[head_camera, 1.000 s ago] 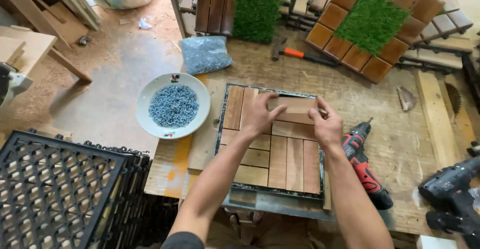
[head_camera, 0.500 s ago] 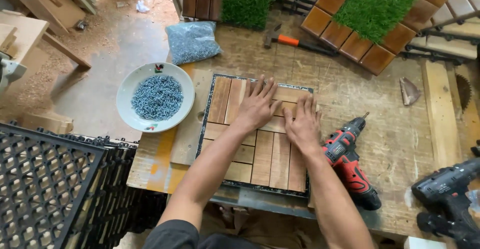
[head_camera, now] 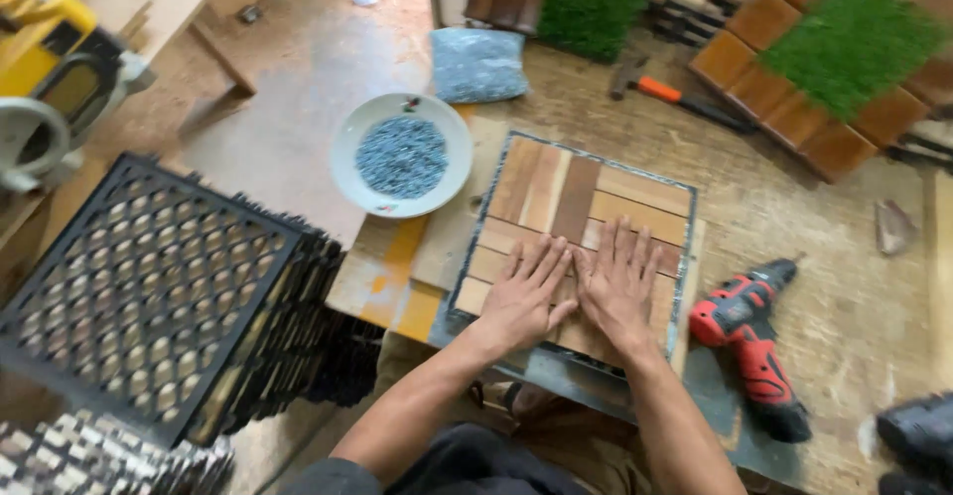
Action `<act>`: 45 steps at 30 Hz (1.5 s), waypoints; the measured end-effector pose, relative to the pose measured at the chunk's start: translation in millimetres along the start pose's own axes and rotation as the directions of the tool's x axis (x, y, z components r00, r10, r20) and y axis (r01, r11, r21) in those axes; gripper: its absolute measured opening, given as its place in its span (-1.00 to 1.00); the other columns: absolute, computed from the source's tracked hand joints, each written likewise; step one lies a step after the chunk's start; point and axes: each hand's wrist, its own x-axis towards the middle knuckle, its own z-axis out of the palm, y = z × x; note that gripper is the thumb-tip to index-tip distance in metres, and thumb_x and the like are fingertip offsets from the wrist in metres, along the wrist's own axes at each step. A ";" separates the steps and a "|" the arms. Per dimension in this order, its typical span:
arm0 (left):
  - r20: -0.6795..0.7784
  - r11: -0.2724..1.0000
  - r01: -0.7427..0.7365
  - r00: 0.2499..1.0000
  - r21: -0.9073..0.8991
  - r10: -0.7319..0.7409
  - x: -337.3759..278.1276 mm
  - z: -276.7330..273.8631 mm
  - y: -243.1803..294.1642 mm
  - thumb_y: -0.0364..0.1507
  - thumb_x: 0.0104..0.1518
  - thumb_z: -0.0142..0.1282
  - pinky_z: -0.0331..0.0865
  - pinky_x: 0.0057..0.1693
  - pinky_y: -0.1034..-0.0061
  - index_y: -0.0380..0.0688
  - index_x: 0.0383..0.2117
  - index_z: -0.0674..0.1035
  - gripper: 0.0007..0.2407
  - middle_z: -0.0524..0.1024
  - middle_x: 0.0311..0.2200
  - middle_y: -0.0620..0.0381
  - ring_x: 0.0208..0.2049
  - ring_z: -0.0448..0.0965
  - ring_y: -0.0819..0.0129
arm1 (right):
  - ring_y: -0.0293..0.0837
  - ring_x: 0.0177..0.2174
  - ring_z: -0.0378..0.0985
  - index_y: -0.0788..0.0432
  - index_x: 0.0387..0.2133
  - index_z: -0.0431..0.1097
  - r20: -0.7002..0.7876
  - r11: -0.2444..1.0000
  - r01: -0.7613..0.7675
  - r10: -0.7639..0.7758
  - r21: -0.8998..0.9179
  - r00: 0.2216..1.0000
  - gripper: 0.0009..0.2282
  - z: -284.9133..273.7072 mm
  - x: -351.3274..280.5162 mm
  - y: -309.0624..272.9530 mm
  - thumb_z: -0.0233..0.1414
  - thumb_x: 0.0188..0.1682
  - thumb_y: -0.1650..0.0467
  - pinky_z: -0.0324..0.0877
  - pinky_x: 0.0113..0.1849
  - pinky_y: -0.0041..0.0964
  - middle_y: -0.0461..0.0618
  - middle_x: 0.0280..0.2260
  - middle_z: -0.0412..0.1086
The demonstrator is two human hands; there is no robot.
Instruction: Assembling wooden floor tiles by placing slats into a plastic grid and fastening them with a power drill.
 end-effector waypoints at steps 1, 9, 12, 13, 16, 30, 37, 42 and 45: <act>-0.015 0.997 -0.008 1.000 -0.083 0.006 -20.8 -6.8 -8.7 -0.02 0.23 -0.12 0.00 0.42 0.00 -0.12 0.31 0.36 -0.41 0.23 0.38 0.00 0.43 0.11 0.12 | 0.32 0.37 -0.13 0.17 0.41 -0.01 0.000 1.000 0.022 -0.022 0.015 1.000 -0.34 10.0 -6.0 -12.7 -0.25 0.18 0.00 -0.25 0.30 0.43 0.23 0.42 -0.07; -0.475 0.902 0.357 0.767 -0.243 -0.431 -174.8 -138.3 -113.5 -0.19 0.17 0.20 0.33 0.28 0.08 -0.02 0.08 0.60 -0.63 0.55 0.07 0.13 0.14 0.54 0.14 | 0.16 0.09 0.47 0.21 0.19 0.38 -0.344 0.692 0.650 -0.555 0.314 0.757 -0.52 30.9 -2.2 -227.2 0.16 0.04 0.24 0.34 0.14 -0.03 0.19 0.08 0.42; -0.693 0.812 0.560 0.518 -0.167 -0.500 -237.5 -178.0 -136.6 -0.32 0.15 0.22 0.27 0.33 0.15 -0.09 0.01 0.64 -0.69 0.54 0.08 0.05 0.14 0.52 0.04 | 0.07 0.12 0.43 0.14 0.20 0.38 -0.269 0.578 0.662 -0.622 0.477 0.736 -0.53 45.4 -2.8 -299.3 0.15 0.04 0.21 0.33 0.15 -0.07 0.09 0.13 0.39; -0.742 0.699 0.704 0.401 -0.126 -0.538 -258.5 -184.2 -142.4 -0.31 0.15 0.24 0.19 0.34 0.05 -0.14 0.08 0.59 -0.63 0.46 0.17 -0.06 0.21 0.43 -0.08 | 0.22 0.10 0.42 0.17 0.22 0.34 -0.257 0.563 0.651 -0.623 0.509 0.739 -0.52 47.4 -0.7 -322.3 0.15 0.05 0.25 0.32 0.11 0.08 0.22 0.13 0.37; -0.680 0.415 0.853 0.102 -0.316 -0.726 -311.4 -179.7 -156.9 -0.31 0.14 0.26 -0.02 0.31 -0.30 -0.30 0.26 0.37 -0.43 0.21 0.31 -0.34 0.33 0.13 -0.38 | 0.38 0.09 0.40 0.25 0.23 0.33 -0.260 0.524 0.663 -0.644 0.534 0.719 -0.52 71.3 14.9 -360.7 0.15 0.04 0.32 0.28 0.09 0.22 0.38 0.11 0.36; -0.536 0.462 0.378 -0.113 -0.802 -0.837 -315.6 -203.4 -158.0 -0.53 0.13 0.31 0.10 0.39 0.02 -0.16 0.29 0.41 -0.46 0.25 0.33 -0.27 0.33 0.19 -0.19 | 0.05 -0.12 0.63 0.29 0.18 0.32 0.130 -0.167 -0.200 -0.357 0.965 0.925 -0.44 22.5 27.8 -341.6 0.16 -0.16 0.73 0.63 0.00 -0.11 0.18 -0.08 0.35; -0.585 0.689 0.249 0.382 -0.681 -0.716 -190.3 -229.1 -189.0 -0.52 0.25 0.18 -0.09 0.45 -0.09 -0.06 0.35 0.33 -0.50 0.23 0.38 -0.01 0.46 -0.03 -0.08 | 0.21 -0.01 0.58 0.28 0.10 0.37 0.008 -0.357 -0.112 -0.281 0.928 0.960 -0.56 -60.6 36.0 -234.0 -0.01 -0.09 0.72 0.49 0.04 0.16 0.26 -0.06 0.45; -0.305 0.507 0.060 0.737 -0.860 -0.604 -55.1 -230.6 -107.7 -0.19 0.25 0.15 -0.32 0.50 0.03 0.03 0.39 0.27 -0.43 0.07 0.46 0.04 0.49 -0.07 0.08 | 0.32 0.14 0.51 0.27 0.08 0.36 -0.347 -0.164 0.373 0.164 0.913 0.923 -0.61 -100.8 8.1 -170.2 -0.02 -0.01 0.75 0.43 0.16 0.40 0.24 -0.03 0.45; -0.345 0.326 -0.213 0.833 -0.921 -0.432 -0.3 -202.1 -41.6 -0.24 -0.07 0.44 0.05 0.47 0.20 -0.18 0.36 0.30 -0.21 0.27 0.34 -0.19 0.40 0.17 0.05 | 0.00 -0.43 0.52 0.29 -0.08 0.55 -0.772 0.698 0.515 0.085 0.498 0.630 -0.75 -120.0 -15.7 -161.4 0.33 -0.03 0.60 0.40 -0.27 -0.18 0.15 -0.42 0.44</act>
